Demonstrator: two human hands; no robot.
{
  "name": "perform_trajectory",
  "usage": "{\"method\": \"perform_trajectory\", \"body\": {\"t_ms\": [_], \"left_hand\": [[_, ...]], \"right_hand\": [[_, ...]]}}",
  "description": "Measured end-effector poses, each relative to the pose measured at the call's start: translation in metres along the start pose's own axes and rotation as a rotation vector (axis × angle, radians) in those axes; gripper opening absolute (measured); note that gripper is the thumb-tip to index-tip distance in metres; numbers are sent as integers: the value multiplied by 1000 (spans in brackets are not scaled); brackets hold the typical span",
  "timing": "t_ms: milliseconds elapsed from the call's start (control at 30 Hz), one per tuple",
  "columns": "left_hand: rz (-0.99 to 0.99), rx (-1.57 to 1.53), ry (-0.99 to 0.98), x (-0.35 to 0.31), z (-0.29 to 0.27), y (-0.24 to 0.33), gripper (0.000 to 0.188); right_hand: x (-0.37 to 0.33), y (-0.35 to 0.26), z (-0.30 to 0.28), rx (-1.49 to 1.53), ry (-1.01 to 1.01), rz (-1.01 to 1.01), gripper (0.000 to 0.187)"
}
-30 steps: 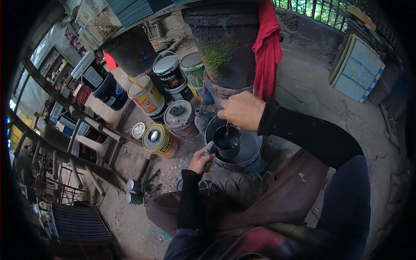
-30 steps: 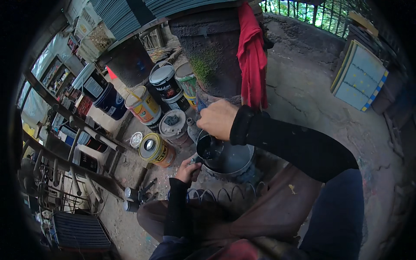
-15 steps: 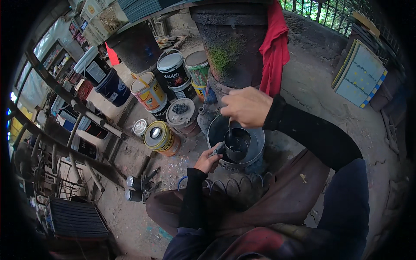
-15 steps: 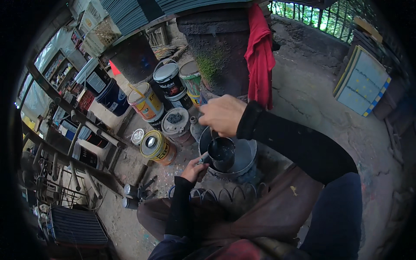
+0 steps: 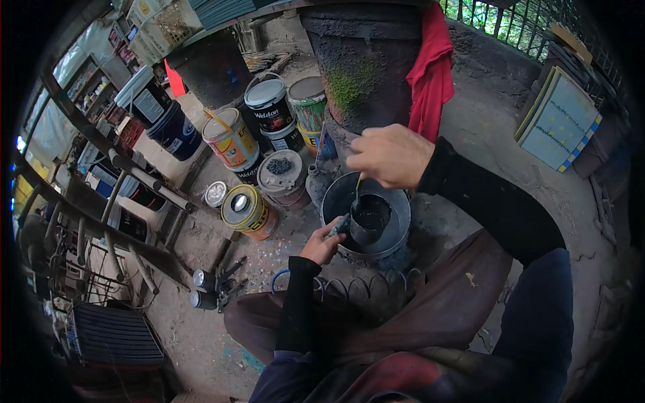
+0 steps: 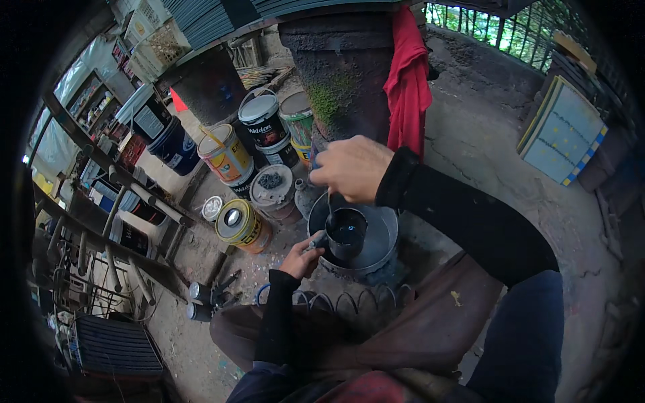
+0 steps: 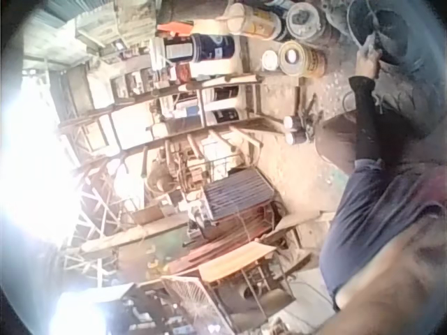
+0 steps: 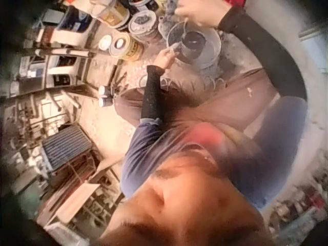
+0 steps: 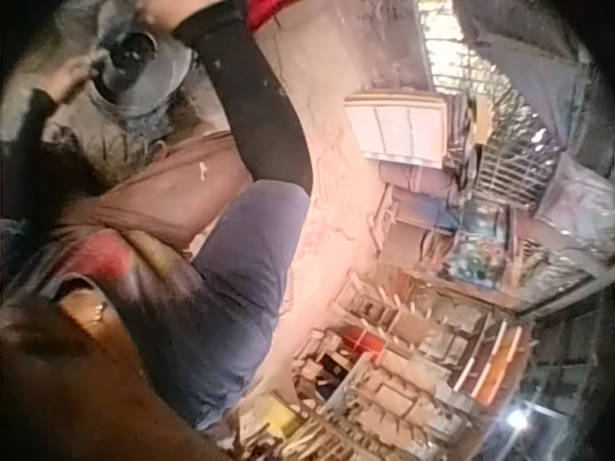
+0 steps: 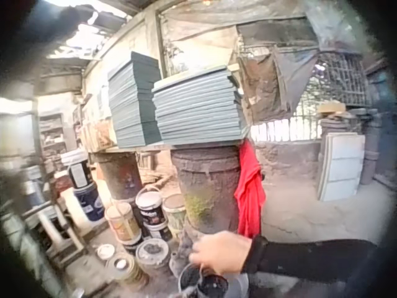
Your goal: The person sits on the floor and cleans a paint sprayer by pouring liquid from a metal cup into the sprayer's container and using a small tool to scrub the interior. The person repeatedly pours the liquid and scrubs the sprayer parts over a bucket.
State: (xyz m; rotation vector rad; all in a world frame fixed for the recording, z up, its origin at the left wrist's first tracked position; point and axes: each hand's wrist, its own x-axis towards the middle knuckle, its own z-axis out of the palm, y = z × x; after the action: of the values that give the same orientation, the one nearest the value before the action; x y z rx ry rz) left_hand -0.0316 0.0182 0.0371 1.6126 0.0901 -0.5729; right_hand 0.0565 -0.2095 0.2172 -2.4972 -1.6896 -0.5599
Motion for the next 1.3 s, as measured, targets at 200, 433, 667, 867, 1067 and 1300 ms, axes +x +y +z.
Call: {"method": "perform_trajectory", "body": {"t_ms": [200, 433, 667, 867, 1067, 1300], "left_hand": [[46, 120, 42, 0, -2, 0, 55], [298, 455, 310, 0, -5, 0, 57], [317, 452, 534, 2, 5, 1, 60], [477, 409, 645, 18, 16, -9, 59], [388, 390, 719, 19, 13, -15, 63], [461, 416, 736, 21, 15, -18, 66]], "right_hand": [[-5, 1, 4, 73, 84, -29, 18], [-47, 8, 13, 58, -299, 417, 17], [-46, -20, 45, 30, -334, 522, 14], [-40, -17, 89, 572, -182, 523, 26], [-38, -28, 123, 404, -180, 495, 26], [-35, -26, 142, 508, -67, 532, 26]]}}
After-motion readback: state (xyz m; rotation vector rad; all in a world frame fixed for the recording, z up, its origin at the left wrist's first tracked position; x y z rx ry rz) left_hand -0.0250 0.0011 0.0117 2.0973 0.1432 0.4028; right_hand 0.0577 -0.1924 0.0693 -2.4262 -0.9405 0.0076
